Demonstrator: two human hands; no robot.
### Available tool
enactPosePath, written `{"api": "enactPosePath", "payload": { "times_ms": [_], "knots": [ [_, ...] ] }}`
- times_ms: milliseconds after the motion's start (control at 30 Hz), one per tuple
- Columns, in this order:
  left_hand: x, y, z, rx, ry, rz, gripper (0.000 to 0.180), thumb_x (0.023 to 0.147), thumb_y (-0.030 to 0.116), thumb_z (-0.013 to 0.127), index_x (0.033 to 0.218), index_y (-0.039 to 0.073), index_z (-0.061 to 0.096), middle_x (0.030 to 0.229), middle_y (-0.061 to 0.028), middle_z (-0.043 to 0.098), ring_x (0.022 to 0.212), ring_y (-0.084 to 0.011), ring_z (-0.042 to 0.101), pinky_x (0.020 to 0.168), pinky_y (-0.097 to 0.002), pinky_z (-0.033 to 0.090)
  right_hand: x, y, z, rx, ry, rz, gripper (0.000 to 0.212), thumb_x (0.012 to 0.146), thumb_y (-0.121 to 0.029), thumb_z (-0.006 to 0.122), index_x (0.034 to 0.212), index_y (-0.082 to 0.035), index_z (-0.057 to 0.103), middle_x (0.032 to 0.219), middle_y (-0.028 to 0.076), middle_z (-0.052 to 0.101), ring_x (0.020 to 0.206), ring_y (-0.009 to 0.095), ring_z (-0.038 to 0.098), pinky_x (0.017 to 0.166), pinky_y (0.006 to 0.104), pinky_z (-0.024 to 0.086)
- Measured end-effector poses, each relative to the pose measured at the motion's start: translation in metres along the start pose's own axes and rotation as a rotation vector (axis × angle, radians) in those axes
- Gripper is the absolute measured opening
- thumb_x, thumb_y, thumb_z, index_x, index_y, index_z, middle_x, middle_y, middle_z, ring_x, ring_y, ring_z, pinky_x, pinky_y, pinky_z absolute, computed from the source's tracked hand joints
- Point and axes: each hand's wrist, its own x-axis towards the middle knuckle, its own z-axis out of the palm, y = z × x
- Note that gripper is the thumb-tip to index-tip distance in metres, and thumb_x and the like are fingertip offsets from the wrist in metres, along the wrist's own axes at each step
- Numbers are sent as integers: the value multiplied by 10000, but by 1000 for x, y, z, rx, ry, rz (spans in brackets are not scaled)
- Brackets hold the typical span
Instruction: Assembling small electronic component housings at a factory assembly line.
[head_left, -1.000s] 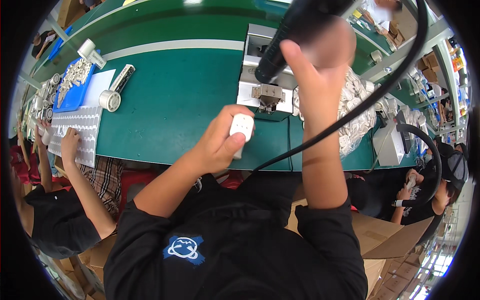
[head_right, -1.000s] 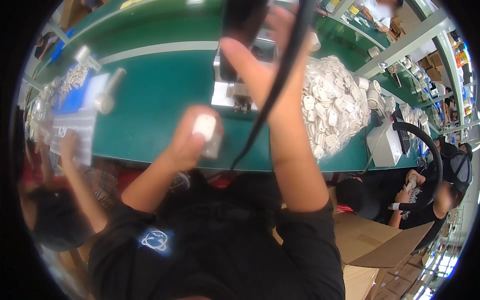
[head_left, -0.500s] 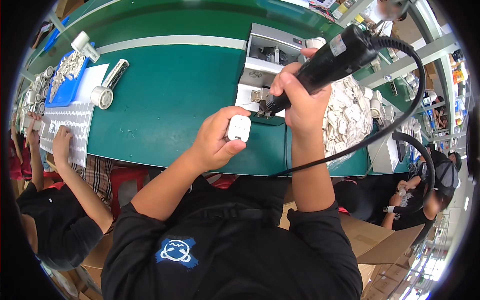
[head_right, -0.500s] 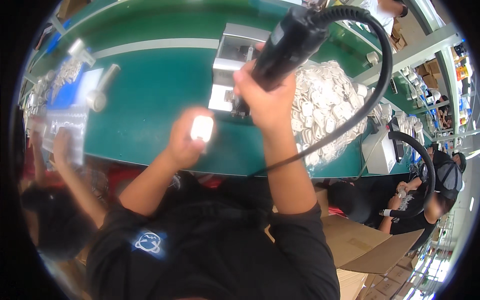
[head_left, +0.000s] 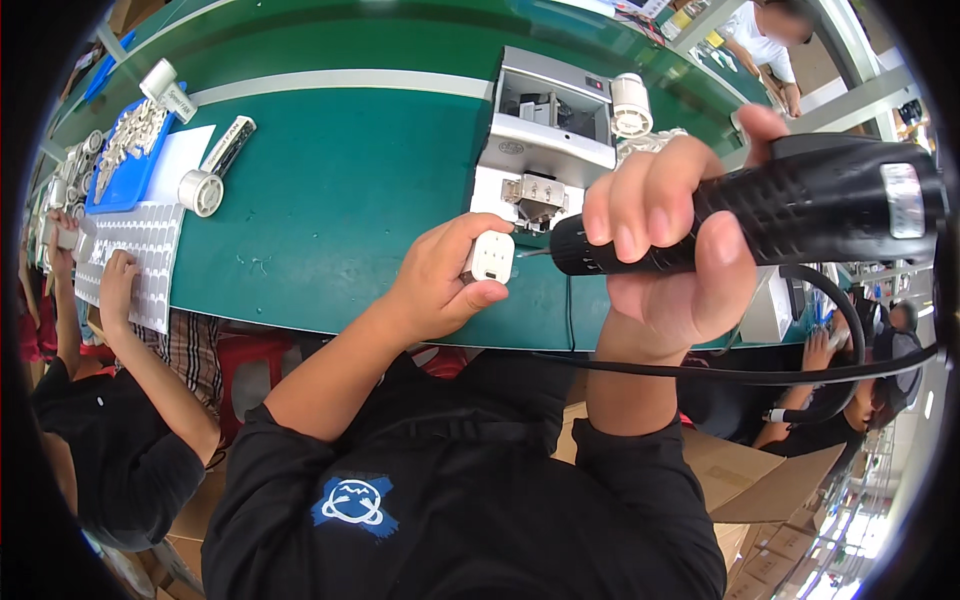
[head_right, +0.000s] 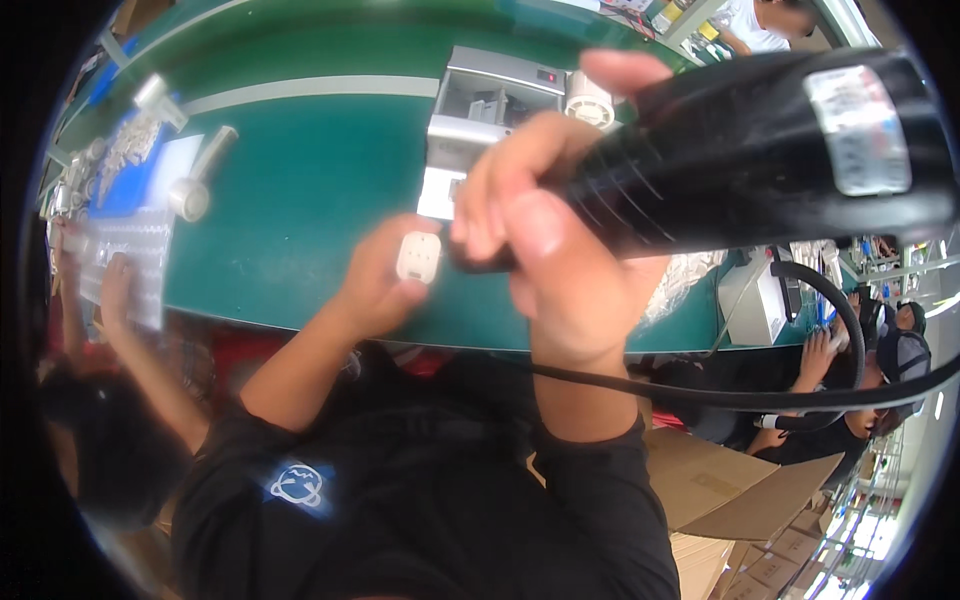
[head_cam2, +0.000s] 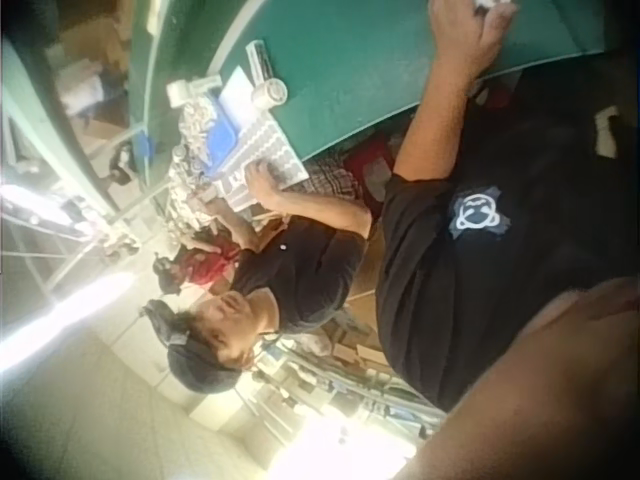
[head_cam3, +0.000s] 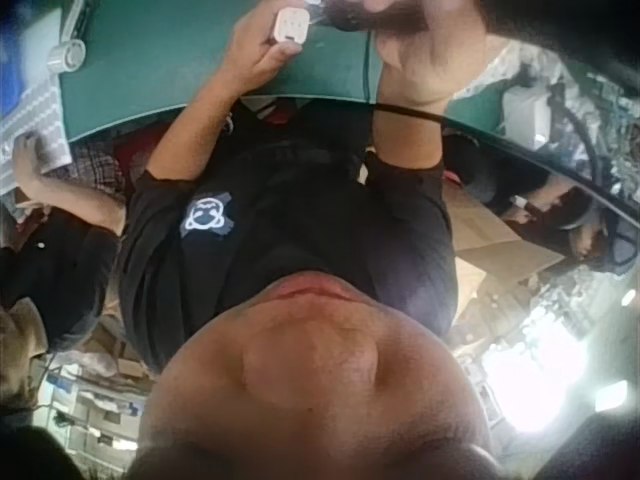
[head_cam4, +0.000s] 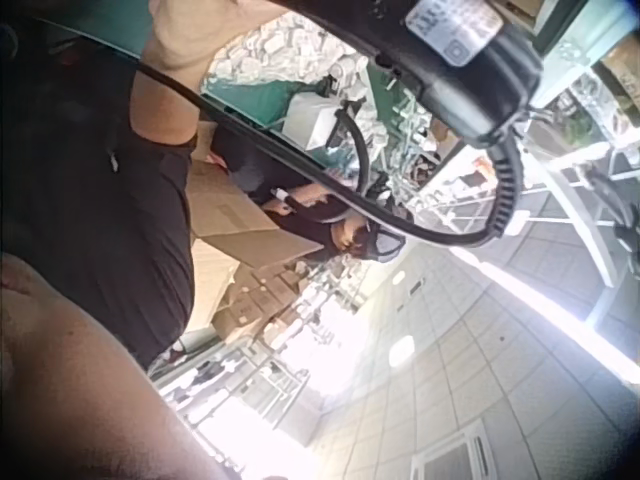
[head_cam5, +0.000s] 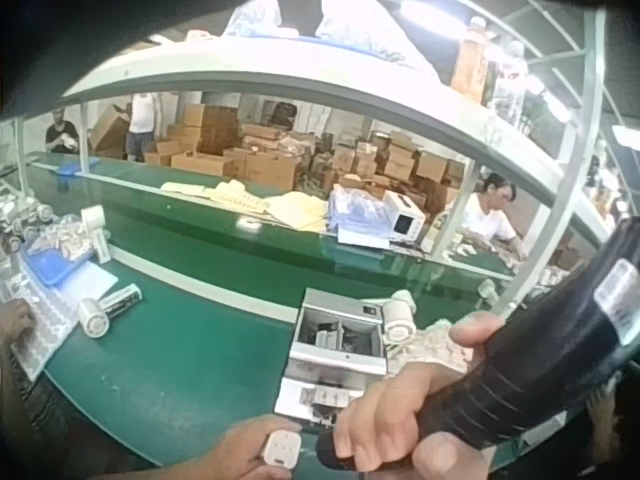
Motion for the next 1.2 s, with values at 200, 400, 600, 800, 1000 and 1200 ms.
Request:
{"api": "enactPosePath", "payload": {
  "times_ms": [200, 400, 600, 800, 1000, 1200],
  "knots": [
    [0, -7, 1, 1, -34, 18, 513, 799, 449, 581, 1084, 32, 493, 913, -158, 571, 783, -329, 563, 677, -364, 452, -3, 14, 9, -22, 30, 75, 578, 808, -154, 611, 1275, -89, 276, 668, 41, 450, 550, 152, 479, 539, 311, 443],
    [-7, 2, 5, -12, -67, -14, 526, 814, 459, 562, 1098, 25, 477, 928, -155, 569, 797, -333, 560, 692, -371, 450, -11, 9, 10, -15, 18, 52, 552, 805, -159, 613, 1244, -89, 286, 655, 43, 446, 533, 152, 476, 529, 312, 443],
    [-4, -1, 6, -17, -74, -11, 531, 820, 469, 552, 1099, 24, 475, 915, -149, 566, 781, -323, 557, 678, -360, 448, -10, 10, 7, 43, -7, 45, 537, 803, -140, 593, 1246, -84, 295, 651, 44, 446, 531, 150, 477, 526, 304, 443],
    [-9, 0, 1, -87, -2, -61, 570, 819, 508, 546, 1106, 22, 465, 817, -98, 526, 692, -230, 517, 617, -305, 421, -3, 32, -37, -287, 188, 12, 501, 773, -22, 575, 1211, -24, 331, 649, 83, 504, 543, 171, 505, 542, 314, 459],
    [-14, -7, -2, -199, 61, -73, 594, 839, 536, 513, 1124, 20, 443, 744, -32, 480, 642, -129, 450, 568, -252, 377, -23, 61, -45, -248, 229, 173, 408, 747, 46, 546, 1112, -15, 375, 654, 100, 525, 553, 175, 527, 557, 308, 462],
    [-15, -7, -2, -190, 36, -97, 606, 827, 522, 539, 1137, 11, 446, 788, -61, 502, 672, -157, 478, 600, -265, 401, -29, 52, -32, -213, 180, 307, 444, 752, 17, 566, 1140, -26, 353, 639, 87, 495, 550, 174, 510, 550, 323, 454]
  ]
}}
